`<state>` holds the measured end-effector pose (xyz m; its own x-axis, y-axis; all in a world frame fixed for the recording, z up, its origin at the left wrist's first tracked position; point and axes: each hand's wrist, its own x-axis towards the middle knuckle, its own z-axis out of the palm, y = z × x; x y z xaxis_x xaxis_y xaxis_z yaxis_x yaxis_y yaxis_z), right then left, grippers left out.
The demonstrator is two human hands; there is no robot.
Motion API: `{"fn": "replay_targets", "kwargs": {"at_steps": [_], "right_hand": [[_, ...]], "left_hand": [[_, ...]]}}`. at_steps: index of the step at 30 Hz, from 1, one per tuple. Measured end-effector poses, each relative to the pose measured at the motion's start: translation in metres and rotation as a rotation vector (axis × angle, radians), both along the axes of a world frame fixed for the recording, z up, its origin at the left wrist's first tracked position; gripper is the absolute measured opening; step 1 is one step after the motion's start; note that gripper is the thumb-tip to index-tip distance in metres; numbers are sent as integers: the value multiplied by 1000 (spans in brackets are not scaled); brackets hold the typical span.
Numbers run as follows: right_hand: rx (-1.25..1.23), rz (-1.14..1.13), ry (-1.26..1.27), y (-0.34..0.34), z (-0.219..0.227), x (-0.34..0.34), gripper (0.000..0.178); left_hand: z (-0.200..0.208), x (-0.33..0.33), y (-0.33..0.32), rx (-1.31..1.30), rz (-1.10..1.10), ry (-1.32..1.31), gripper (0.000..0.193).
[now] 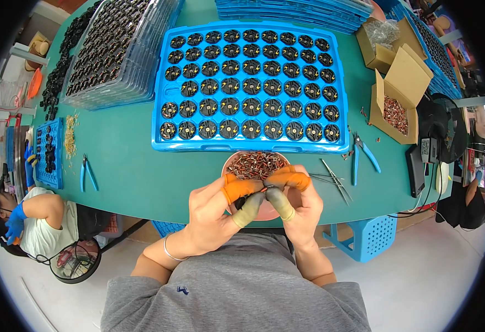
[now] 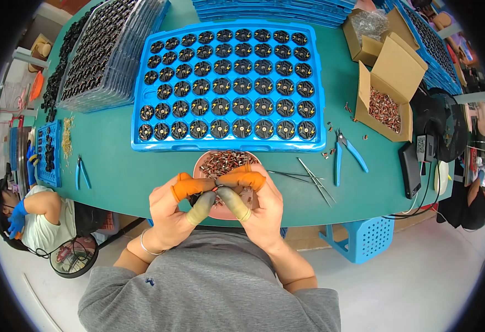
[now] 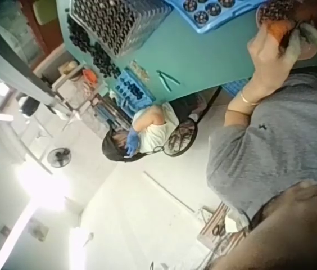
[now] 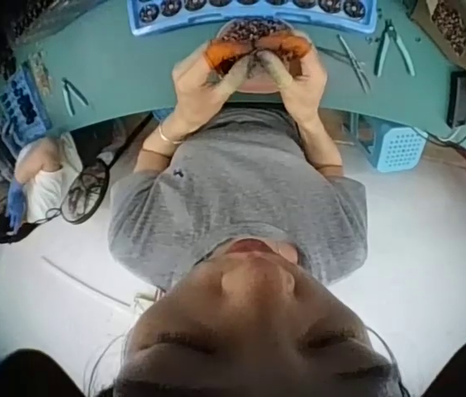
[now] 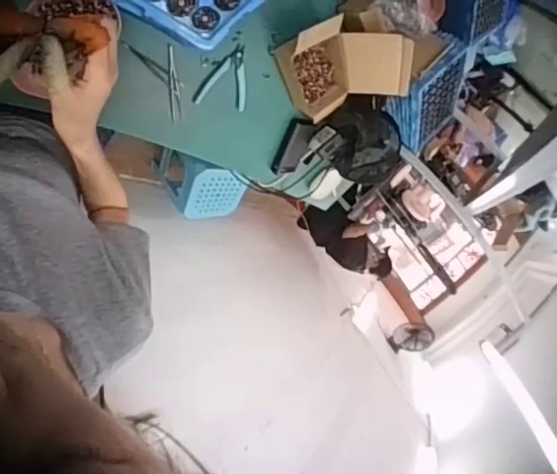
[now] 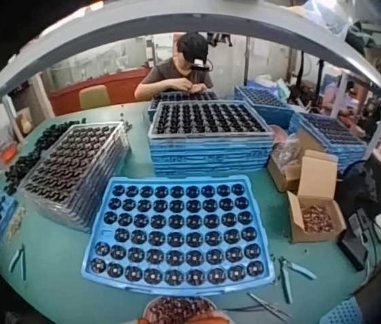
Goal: The person assembles small metal components by hand, placing them into a structured blue assembly tray at a workstation.
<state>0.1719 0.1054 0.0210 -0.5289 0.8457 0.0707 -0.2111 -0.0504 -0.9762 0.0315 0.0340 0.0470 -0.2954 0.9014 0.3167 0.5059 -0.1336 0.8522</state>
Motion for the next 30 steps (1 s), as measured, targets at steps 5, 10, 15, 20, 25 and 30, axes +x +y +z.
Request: {"fn": "replay_targets", "kwargs": {"at_steps": [5,10,15,20,25,30], "right_hand": [[207,-67,-75,1,2,0,18],[466,-129,-138,3,-1,1,19],[694,-111,-115,9,-10,4,21],[301,-101,-31,2,-5,4,22],[457,-49,-136,9,-1,12,23],[552,-78,-140,9,-3,11,24]], "left_hand": [[1,1,-1,27,15,57,18],[8,-3,-1,-7,-29,78,15],[15,-6,-3,-231,-74,-264,13],[13,-6,-2,-174,-65,-232,13],[15,-6,-1,-69,-70,15,17],[14,-4,2,-11,-60,73,20]]}}
